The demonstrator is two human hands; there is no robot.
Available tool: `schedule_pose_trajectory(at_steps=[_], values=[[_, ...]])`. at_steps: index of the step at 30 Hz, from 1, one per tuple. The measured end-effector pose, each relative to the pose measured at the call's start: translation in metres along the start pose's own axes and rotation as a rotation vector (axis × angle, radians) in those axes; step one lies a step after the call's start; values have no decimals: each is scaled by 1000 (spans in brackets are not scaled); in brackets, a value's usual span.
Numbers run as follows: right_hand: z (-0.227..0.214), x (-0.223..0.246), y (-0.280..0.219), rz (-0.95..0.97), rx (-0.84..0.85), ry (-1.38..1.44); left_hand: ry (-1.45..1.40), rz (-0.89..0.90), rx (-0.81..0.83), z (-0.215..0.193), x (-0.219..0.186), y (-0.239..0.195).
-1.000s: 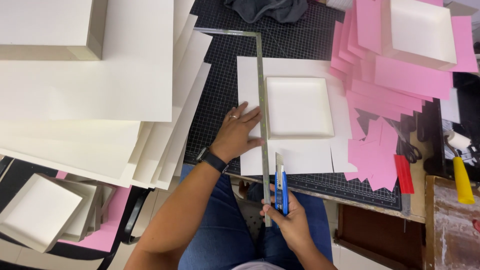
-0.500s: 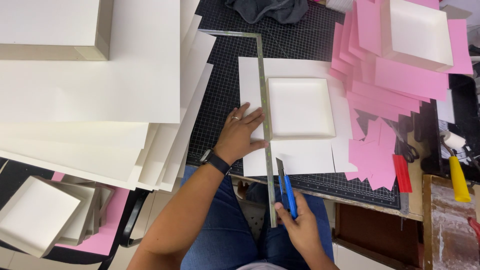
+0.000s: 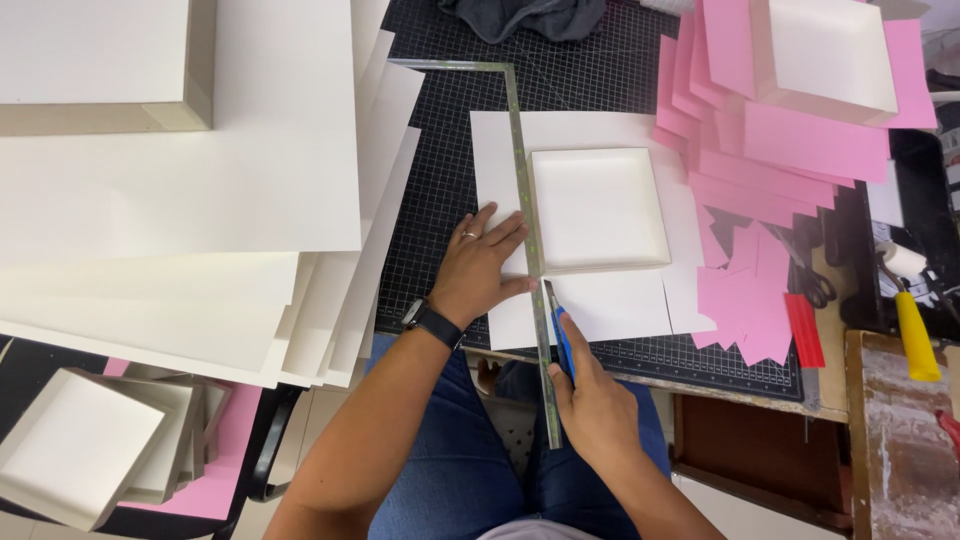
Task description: Cutting pink cardstock to size using a utility knife and an L-square ruler to create box packaging.
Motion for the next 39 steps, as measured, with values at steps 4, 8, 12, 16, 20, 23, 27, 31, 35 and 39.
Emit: schedule_pose_trajectory(at_steps=[4,8,12,16,20,23,27,31,35,39], values=[[0,3,4,10,-32,20,-8,21,-32,0,1,-1],[0,5,5,-9,-40,18,-5,17,-33,1,1,0],[2,4,4,3,-22,18,-9,27,-55,3,2,0],[5,6,6,-27,-62,14,-5,7,-15,-1,-1,0],[11,8,7,-14,-66,-9,16,8,-16,4,1,0],[16,8,10,-76,-83,-74,32,6,-25,5,1,3],[5,20,10,-156,-35,-177,90,-147,164,-7,-9,2],[0,20,0,-188,-4,-182,114,-143,151,3,-4,6],[22,1,-31,-60,131,-200,122,-36,-17,7,-3,7],[33,-10,-76,20,269,-119,131,-48,16,8,-2,8]])
Point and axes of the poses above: each hand's wrist, its own y-axis towards the middle knuckle, its own z-axis out of the palm, x = y × z, the point moved 6 cm from there along y, towards the middle knuckle, and after that the axes turned 14 degrees about -z, right-handed, at the moved point
